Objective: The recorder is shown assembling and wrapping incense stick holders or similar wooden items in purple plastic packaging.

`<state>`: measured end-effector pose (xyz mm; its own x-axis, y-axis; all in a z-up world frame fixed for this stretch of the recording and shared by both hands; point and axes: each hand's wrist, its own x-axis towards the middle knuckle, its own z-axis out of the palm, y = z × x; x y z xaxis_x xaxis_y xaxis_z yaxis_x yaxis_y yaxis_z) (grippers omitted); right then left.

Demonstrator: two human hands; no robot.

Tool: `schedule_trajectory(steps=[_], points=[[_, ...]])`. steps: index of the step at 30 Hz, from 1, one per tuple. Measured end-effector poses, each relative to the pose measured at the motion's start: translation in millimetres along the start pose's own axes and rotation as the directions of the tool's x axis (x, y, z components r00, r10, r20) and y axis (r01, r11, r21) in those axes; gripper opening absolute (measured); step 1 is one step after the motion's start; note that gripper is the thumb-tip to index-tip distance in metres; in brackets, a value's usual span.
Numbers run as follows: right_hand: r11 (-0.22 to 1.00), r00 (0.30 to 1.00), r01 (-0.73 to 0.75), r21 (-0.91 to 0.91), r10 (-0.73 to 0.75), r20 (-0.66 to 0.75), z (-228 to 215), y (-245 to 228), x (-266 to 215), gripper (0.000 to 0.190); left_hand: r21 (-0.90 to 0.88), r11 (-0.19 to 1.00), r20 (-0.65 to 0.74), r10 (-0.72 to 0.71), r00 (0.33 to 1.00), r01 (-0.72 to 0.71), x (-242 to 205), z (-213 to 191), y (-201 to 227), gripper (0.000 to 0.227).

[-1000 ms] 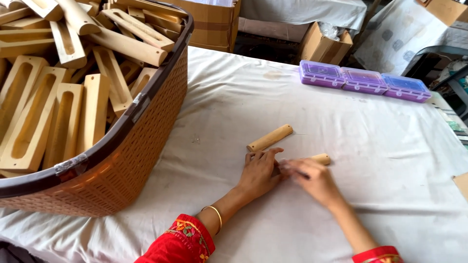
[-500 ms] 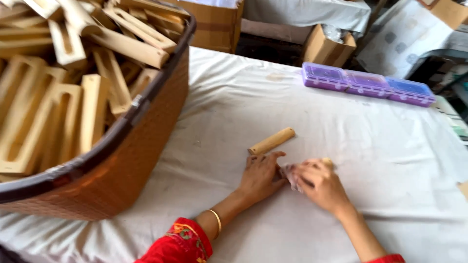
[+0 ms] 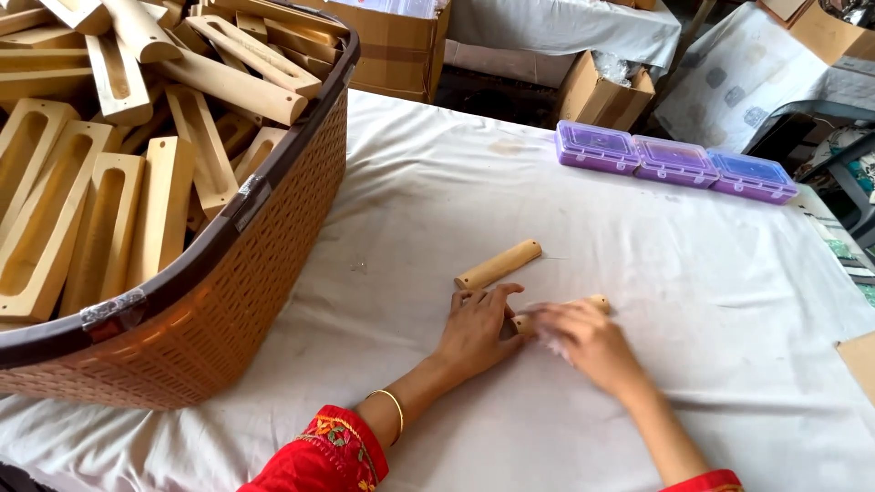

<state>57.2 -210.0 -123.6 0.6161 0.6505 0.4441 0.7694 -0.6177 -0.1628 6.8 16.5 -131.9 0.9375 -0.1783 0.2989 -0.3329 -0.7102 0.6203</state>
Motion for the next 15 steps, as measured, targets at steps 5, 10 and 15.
schedule_trajectory(steps=[5, 10, 15], points=[[0.97, 0.971, -0.238, -0.043, 0.238, -0.002, -17, 30, -14, 0.038, 0.011, 1.0, -0.017, 0.027, 0.999, -0.027, -2, -2, 2, 0.063], [0.995, 0.998, -0.07, -0.07, 0.069, -0.015, 16, 0, -7, 0.036, 0.155, 0.985, -0.136, 0.095, 0.986, -0.073, 0, 7, -6, 0.047], [0.998, 0.998, -0.062, 0.026, 0.061, 0.018, -1, 21, -5, 0.035, 0.115, 0.991, -0.042, -0.063, 0.997, 0.067, -2, -5, -2, 0.041]])
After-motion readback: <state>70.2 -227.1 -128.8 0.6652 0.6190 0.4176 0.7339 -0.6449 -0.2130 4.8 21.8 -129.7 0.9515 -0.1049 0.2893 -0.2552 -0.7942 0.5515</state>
